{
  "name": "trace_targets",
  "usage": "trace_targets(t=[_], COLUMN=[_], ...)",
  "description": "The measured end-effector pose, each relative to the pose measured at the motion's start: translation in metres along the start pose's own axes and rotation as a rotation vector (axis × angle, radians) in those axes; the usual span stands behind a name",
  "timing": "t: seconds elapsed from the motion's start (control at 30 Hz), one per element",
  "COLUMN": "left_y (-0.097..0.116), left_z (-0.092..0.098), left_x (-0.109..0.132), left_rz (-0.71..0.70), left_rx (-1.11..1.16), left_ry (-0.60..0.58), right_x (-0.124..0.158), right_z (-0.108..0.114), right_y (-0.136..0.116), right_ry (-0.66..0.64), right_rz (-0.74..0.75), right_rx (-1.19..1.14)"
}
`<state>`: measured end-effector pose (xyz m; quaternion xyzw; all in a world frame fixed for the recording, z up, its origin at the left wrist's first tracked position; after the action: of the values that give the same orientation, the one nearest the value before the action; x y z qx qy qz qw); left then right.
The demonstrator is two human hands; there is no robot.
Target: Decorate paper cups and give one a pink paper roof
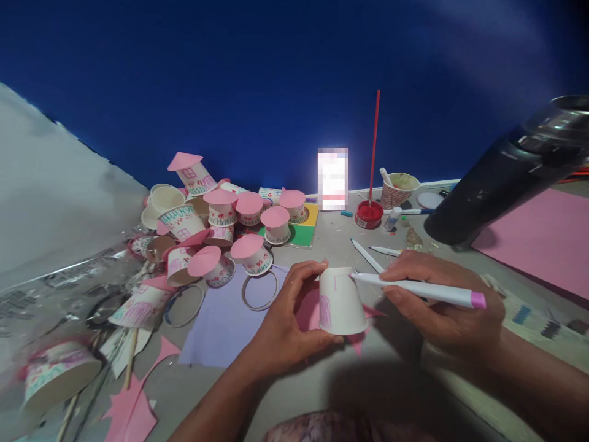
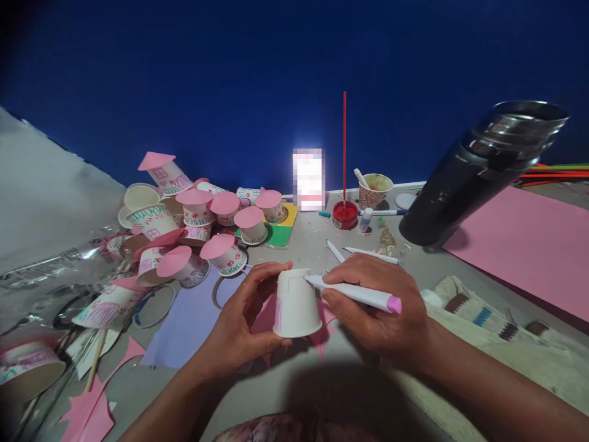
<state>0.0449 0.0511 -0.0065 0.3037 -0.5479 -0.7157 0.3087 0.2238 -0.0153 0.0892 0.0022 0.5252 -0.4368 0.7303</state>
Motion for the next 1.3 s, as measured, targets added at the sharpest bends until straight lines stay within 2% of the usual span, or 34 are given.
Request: trace_targets(t=[0.87,1.03,1.3], left_y=[-0.0043,-0.0054,-0.0072], left_z=[0.0023,0.0024,0.0052], left_x=[0.0002,0.001,0.0009], left_rz=[-0.011,0.01,-0.007], left_rx=[0.079,0.078,0.054], left_ry=[0.013,0.02,0.028], right_x=[0.0063,0.0037,0.0033], right_z=[-0.0013,-0.0039,-0.0025], right_y=[-0.001,-0.003,-0.0067], right_ry=[0.014,-0.035,-0.031], right_rz=[-0.03,-0.022,0.021], right_rx=[-0.081,-0.088,-0.096])
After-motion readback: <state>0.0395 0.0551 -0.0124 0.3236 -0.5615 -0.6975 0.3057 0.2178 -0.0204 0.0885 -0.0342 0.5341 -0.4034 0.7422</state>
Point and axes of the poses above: each hand's wrist, its own x-axis away from the middle knuckle, its own z-axis out of the back of the hand, y = z × x, the point moved 9 cm from there along -x, towards the middle knuckle, and after that the axes turned 1 degree about z, right-handed, at the moved point
